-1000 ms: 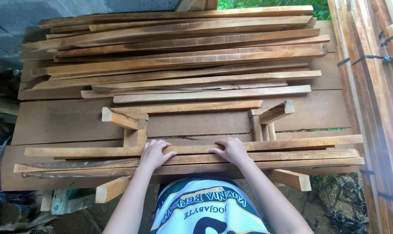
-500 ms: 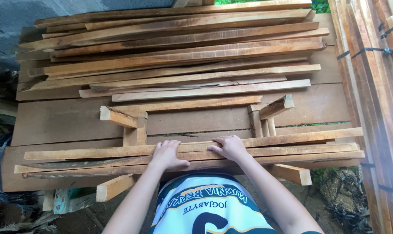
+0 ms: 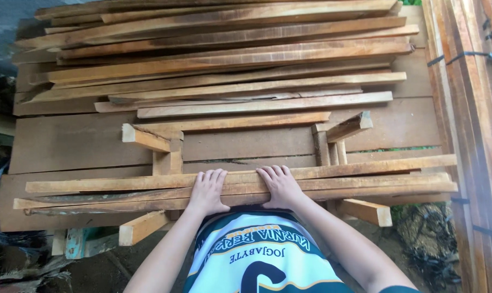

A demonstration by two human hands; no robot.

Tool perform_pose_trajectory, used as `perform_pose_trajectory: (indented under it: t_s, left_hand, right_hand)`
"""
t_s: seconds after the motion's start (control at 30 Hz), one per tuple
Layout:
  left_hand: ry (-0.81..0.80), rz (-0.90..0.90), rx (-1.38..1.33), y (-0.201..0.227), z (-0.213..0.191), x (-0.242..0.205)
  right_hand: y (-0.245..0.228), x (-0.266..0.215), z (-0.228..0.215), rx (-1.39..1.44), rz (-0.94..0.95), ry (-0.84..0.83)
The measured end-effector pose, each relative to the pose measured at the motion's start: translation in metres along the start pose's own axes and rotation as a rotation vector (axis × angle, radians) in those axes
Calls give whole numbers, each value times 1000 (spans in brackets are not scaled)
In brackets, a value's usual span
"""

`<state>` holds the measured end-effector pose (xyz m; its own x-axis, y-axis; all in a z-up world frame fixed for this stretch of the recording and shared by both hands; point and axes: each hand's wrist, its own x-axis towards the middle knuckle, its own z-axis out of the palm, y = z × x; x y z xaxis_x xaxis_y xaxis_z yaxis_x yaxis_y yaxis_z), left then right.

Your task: The recorder is organizing and stacking thin wooden slats into a wooden frame/jig on a low workbench.

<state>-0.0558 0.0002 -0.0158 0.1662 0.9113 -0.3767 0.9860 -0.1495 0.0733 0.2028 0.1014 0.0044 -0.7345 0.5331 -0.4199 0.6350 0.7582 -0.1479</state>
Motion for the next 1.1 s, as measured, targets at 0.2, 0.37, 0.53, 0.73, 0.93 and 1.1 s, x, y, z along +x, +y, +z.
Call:
perform_pose_trajectory:
  t_s: [0.2,0.37,0.53,0.73,0.93,1.1]
  left_hand:
    - [-71,-26,10,4,-6,1]
    - [-211,-124,-247,4,-39,15]
    - [-250,-200,-354,-6,-40,37]
    - [-423,-295,-492,-21,-25,51]
    - [-488,-269,-456,-19,-28,58]
    - [-517,-268,-435,-19,-21,67]
  right_hand:
    - [2,-3,-4,76,-17,54]
    - [12,5,-14,315,44,50]
    - [7,31,-39,345,254,-208]
    - [12,52,-33,347,238,-419]
    - [7,50,-37,336,247,-480]
    - [-2,31,-45,304,198,-225]
